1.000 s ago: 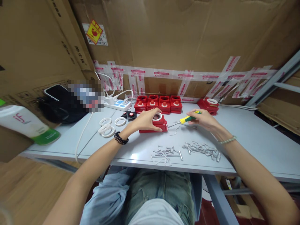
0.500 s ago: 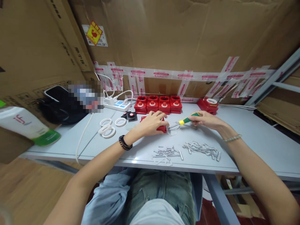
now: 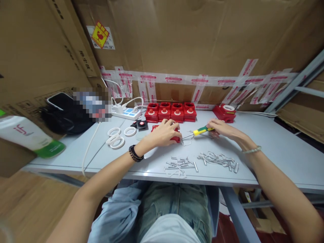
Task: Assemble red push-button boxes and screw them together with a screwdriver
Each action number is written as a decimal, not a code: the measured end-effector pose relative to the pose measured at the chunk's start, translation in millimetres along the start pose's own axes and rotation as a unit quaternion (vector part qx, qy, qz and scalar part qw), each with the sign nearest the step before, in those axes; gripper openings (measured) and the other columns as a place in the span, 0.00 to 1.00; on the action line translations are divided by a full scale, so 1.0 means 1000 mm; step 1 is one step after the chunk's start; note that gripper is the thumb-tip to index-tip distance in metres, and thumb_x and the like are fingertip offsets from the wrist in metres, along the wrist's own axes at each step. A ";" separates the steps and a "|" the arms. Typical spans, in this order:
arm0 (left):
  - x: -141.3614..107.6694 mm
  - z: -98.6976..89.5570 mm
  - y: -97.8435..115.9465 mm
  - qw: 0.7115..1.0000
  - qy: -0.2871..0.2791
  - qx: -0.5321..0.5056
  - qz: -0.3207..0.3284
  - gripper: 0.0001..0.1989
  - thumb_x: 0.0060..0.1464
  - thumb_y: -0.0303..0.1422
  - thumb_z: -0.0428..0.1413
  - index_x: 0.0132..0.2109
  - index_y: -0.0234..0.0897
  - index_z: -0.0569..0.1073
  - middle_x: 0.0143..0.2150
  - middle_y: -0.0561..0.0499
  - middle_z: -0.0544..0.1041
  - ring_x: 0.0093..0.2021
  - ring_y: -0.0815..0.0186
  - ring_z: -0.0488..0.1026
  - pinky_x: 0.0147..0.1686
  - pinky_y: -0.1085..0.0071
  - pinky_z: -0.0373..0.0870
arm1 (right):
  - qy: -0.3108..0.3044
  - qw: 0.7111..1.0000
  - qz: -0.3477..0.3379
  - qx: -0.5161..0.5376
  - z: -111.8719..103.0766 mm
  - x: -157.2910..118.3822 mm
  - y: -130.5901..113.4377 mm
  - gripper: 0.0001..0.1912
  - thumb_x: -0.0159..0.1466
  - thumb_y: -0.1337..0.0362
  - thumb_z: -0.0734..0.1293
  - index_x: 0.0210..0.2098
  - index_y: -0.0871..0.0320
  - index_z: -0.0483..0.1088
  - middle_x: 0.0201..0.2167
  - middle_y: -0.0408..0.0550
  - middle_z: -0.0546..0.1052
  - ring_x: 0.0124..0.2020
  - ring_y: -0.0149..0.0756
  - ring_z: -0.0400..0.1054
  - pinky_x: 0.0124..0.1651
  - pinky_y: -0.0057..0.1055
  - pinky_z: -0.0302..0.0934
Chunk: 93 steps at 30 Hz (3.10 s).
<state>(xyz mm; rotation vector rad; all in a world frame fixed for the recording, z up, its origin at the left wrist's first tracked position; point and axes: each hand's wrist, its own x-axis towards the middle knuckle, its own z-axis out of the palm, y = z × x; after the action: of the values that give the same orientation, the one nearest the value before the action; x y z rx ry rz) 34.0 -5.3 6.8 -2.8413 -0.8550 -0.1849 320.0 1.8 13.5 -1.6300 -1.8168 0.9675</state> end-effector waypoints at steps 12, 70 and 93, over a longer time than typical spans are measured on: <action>0.001 0.002 0.000 1.000 0.011 -0.003 -0.002 0.10 0.59 0.36 0.57 0.46 0.47 0.78 0.50 0.45 0.72 0.52 0.50 0.63 0.48 0.56 0.56 | -0.003 0.999 0.003 0.038 -0.003 -0.004 -0.004 0.17 0.58 0.50 0.68 0.27 0.54 0.61 0.16 0.36 0.64 0.16 0.27 0.58 0.20 0.27 0.54; 0.002 0.001 0.002 0.999 -0.005 0.033 -0.004 0.10 0.60 0.38 0.56 0.47 0.47 0.78 0.51 0.46 0.72 0.53 0.52 0.63 0.46 0.58 0.56 | -0.017 0.997 0.048 0.050 0.003 -0.001 -0.001 0.19 0.66 0.54 0.64 0.22 0.57 0.61 0.12 0.39 0.63 0.12 0.25 0.57 0.18 0.25 0.51; 0.007 -0.001 -0.001 1.000 -0.010 0.020 -0.001 0.10 0.58 0.39 0.59 0.46 0.48 0.79 0.47 0.46 0.73 0.47 0.54 0.63 0.44 0.61 0.55 | 0.261 0.962 -0.076 0.006 -0.034 -0.024 -0.017 0.16 0.49 0.59 0.75 0.24 0.55 0.62 0.16 0.39 0.65 0.20 0.31 0.59 0.29 0.32 0.53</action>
<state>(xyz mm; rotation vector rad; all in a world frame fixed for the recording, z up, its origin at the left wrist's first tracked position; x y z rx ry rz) 39.4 -1.2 8.7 -2.8111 -0.8545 -0.1379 339.0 -16.1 49.1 -1.5270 -1.5340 0.4228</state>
